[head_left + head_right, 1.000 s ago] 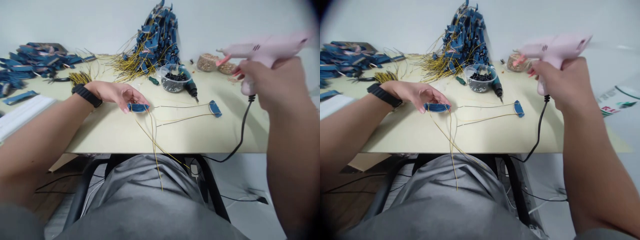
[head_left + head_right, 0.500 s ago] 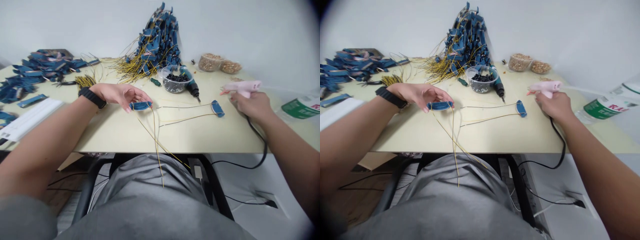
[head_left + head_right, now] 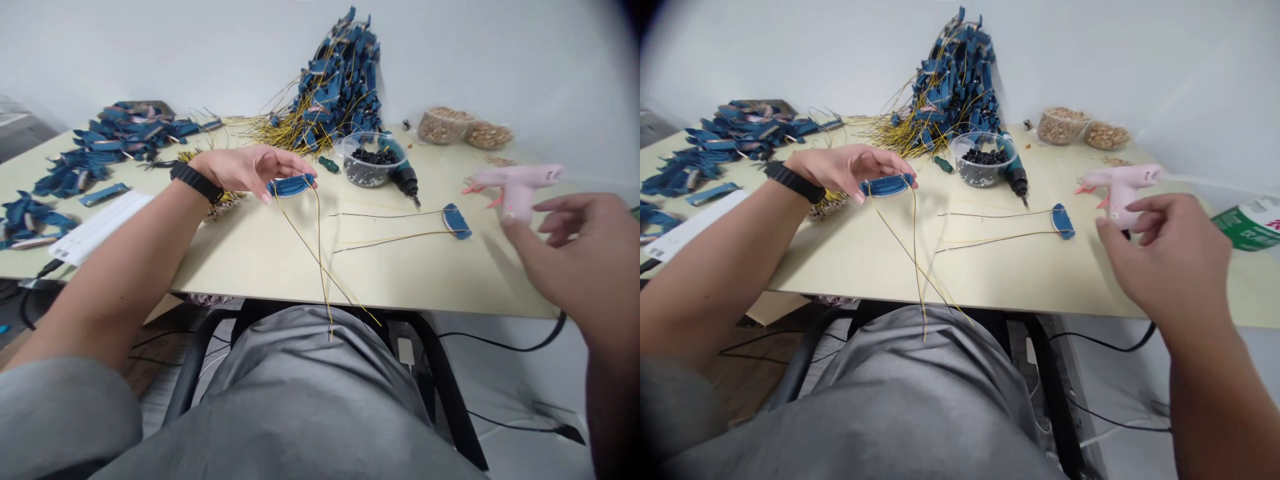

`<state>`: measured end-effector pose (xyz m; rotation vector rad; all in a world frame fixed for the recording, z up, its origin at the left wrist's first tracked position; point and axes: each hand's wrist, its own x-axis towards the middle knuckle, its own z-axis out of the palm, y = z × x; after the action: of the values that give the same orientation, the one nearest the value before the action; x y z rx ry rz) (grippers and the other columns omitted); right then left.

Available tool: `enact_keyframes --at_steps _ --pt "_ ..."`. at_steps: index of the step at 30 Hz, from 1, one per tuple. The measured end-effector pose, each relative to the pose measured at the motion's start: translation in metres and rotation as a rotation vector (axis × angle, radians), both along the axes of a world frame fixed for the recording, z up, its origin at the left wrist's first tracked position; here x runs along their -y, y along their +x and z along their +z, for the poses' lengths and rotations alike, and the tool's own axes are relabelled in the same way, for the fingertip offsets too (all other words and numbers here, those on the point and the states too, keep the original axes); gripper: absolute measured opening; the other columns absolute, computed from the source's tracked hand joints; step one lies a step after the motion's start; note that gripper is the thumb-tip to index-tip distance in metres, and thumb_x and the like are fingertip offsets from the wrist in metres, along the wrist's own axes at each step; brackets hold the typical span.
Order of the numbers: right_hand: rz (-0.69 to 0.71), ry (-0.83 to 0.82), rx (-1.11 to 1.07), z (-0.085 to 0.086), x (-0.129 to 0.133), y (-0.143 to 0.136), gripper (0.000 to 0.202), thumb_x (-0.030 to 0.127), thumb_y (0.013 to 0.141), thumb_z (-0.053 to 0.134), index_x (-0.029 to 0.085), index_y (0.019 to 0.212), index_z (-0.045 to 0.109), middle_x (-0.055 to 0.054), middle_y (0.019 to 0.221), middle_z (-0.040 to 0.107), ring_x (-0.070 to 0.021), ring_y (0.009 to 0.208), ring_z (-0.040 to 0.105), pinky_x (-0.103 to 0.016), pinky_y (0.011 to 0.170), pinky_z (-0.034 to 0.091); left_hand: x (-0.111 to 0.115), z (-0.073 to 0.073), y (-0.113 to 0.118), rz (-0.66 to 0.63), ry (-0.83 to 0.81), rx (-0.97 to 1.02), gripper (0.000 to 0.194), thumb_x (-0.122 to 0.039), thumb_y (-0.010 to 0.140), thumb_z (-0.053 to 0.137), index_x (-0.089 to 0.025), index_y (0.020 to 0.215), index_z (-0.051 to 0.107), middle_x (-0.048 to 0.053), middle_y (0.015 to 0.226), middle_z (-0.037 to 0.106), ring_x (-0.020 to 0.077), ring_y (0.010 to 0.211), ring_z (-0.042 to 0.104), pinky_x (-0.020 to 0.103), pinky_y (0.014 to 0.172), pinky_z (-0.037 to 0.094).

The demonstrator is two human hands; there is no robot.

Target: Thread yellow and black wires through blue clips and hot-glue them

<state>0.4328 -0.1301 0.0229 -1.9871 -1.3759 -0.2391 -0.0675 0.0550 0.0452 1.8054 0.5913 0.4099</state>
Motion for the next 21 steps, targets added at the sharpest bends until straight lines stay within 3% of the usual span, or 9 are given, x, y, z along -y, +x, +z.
enact_keyframes --at_steps 2,4,6,9,15,21 --pt "0.171 0.047 -0.064 0.011 0.013 -0.037 0.028 0.022 0.084 0.088 0.036 0.099 0.069 -0.005 0.083 0.075 -0.0301 0.073 0.07 -0.053 0.083 0.056 0.001 0.002 -0.001 0.017 0.001 0.031 0.099 -0.026 0.054 0.127 -0.021 0.146 0.092 0.012 0.167 0.088 0.0368 0.153 0.074 0.058 0.148 0.047" --pt "0.43 0.038 -0.115 0.026 0.014 -0.074 0.01 0.029 0.087 0.081 0.034 0.093 0.075 -0.005 0.079 0.076 -0.0294 0.07 0.07 -0.049 0.076 0.054 0.002 0.003 -0.002 0.022 0.006 0.054 0.096 -0.023 0.056 0.127 -0.021 0.146 0.092 0.011 0.166 0.089 0.0351 0.153 0.073 0.056 0.15 0.045" --pt "0.678 -0.07 -0.143 0.041 0.005 -0.108 0.004 0.033 0.093 0.082 0.033 0.093 0.078 0.0 0.069 0.068 -0.026 0.061 0.059 -0.045 0.066 0.046 0.0 0.003 -0.003 0.01 0.011 0.064 0.097 -0.026 0.056 0.129 -0.023 0.146 0.092 0.007 0.165 0.089 0.0338 0.154 0.072 0.055 0.152 0.042" --pt "0.871 -0.166 -0.106 0.055 -0.022 -0.151 0.007 0.03 0.102 0.083 0.033 0.096 0.083 0.004 0.068 0.063 -0.0245 0.066 0.062 -0.043 0.074 0.05 -0.004 0.0 -0.004 0.006 0.019 0.034 0.103 -0.032 0.054 0.13 -0.025 0.149 0.09 0.005 0.168 0.087 0.0338 0.157 0.069 0.055 0.153 0.04" --pt "0.931 -0.265 0.065 0.051 -0.066 -0.213 0.012 0.024 0.107 0.089 0.028 0.097 0.093 -0.003 0.088 0.081 -0.0301 0.091 0.079 -0.049 0.098 0.062 -0.003 0.0 0.003 -0.033 0.041 0.014 0.1 -0.023 0.059 0.127 -0.021 0.151 0.089 0.009 0.174 0.084 0.0334 0.16 0.07 0.051 0.153 0.041" --pt "0.853 -0.301 0.237 0.039 -0.072 -0.234 0.012 0.019 0.106 0.088 0.021 0.108 0.1 -0.016 0.11 0.09 -0.0425 0.118 0.086 -0.054 0.11 0.063 0.015 0.006 0.014 0.015 0.072 -0.016 0.084 -0.025 0.067 0.121 -0.022 0.145 0.09 0.01 0.172 0.085 0.0351 0.161 0.073 0.058 0.156 0.04"
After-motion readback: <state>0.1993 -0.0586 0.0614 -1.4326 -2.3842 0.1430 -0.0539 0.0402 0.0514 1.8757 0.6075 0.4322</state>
